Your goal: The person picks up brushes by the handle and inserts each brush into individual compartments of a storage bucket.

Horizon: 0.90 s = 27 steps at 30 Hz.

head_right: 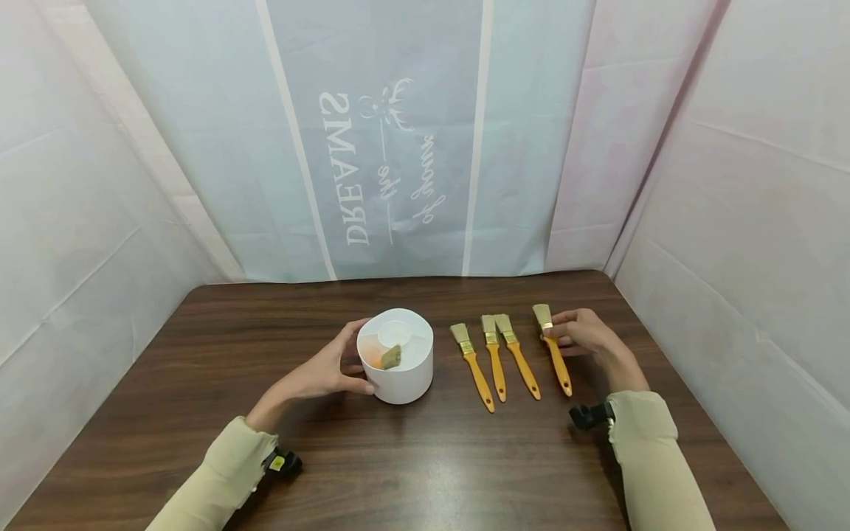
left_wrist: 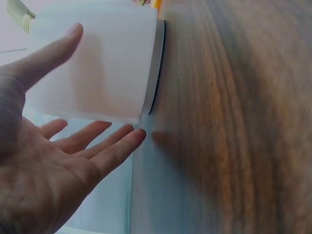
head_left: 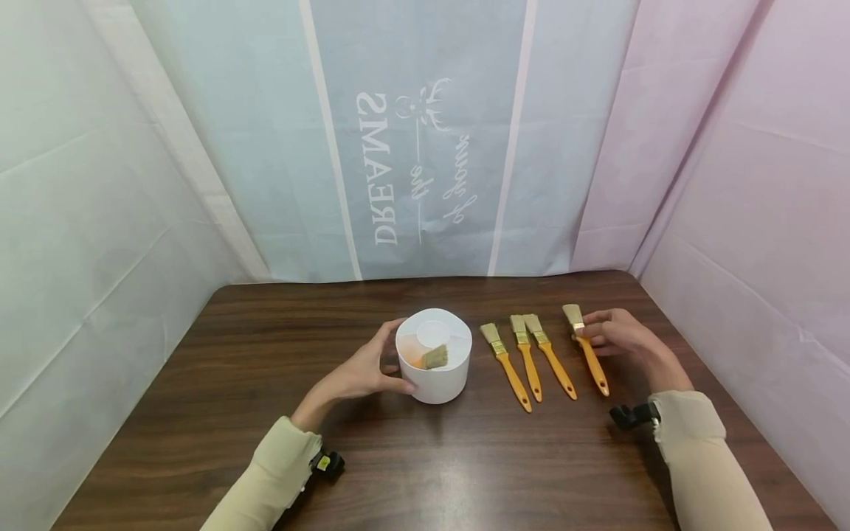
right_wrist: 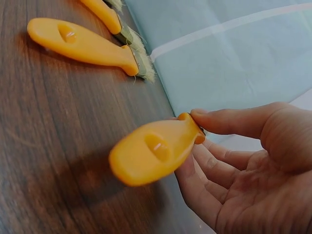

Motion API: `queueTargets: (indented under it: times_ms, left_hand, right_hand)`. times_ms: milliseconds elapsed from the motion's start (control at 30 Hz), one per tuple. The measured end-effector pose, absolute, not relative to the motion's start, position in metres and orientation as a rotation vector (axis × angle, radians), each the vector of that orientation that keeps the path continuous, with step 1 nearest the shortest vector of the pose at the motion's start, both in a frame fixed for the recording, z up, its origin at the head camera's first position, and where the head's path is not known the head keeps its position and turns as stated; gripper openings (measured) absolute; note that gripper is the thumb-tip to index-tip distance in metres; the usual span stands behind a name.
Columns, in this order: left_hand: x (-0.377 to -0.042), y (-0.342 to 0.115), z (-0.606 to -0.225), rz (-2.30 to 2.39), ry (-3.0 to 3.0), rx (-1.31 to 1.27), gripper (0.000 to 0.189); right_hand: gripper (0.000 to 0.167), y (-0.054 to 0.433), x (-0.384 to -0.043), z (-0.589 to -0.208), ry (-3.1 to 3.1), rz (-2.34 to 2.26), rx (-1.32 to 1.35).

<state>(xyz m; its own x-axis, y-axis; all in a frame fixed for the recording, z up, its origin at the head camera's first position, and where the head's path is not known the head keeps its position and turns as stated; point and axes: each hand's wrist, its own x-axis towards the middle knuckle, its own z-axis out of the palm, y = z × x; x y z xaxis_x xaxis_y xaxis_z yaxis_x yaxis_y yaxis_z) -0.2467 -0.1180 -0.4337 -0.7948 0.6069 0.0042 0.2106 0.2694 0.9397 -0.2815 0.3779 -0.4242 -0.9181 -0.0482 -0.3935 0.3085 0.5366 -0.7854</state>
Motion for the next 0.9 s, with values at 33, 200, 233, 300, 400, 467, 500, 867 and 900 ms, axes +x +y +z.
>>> queueTargets:
  times_ms: [33,200,233,300,400,467,500,867,900]
  left_hand:
    - [-0.246,-0.117,-0.434,1.531,2.198,0.738,0.115]
    - [-0.246,-0.115,-0.435,1.517,2.239,0.723,0.116]
    - [-0.246,-0.115,-0.435,1.513,2.248,0.719,0.116]
    - [-0.245,-0.114,-0.435,1.505,2.265,0.714,0.116]
    - [-0.245,-0.112,-0.436,1.502,2.282,0.719,0.114]
    - [-0.245,-0.111,-0.438,1.506,2.287,0.732,0.113]
    - [-0.245,-0.111,-0.438,1.503,2.295,0.737,0.113]
    - [-0.243,-0.109,-0.437,1.502,2.339,0.713,0.116]
    - [-0.243,-0.109,-0.436,1.505,2.337,0.711,0.116]
  right_hand:
    - [0.07,0.377,-0.281,-0.424,2.404,-1.344,0.211]
    - [0.072,0.374,-0.282,-0.419,2.398,-1.357,0.185]
    - [0.073,0.373,-0.282,-0.418,2.4,-1.356,0.183]
    - [0.073,0.372,-0.281,-0.416,2.402,-1.359,0.171]
    - [0.073,0.37,-0.279,-0.413,2.412,-1.363,0.156]
    - [0.074,0.368,-0.279,-0.412,2.418,-1.367,0.14]
    - [0.075,0.368,-0.279,-0.411,2.423,-1.364,0.135]
    - [0.074,0.36,-0.278,-0.401,2.417,-1.373,0.048]
    - [0.074,0.359,-0.278,-0.399,2.418,-1.375,0.041]
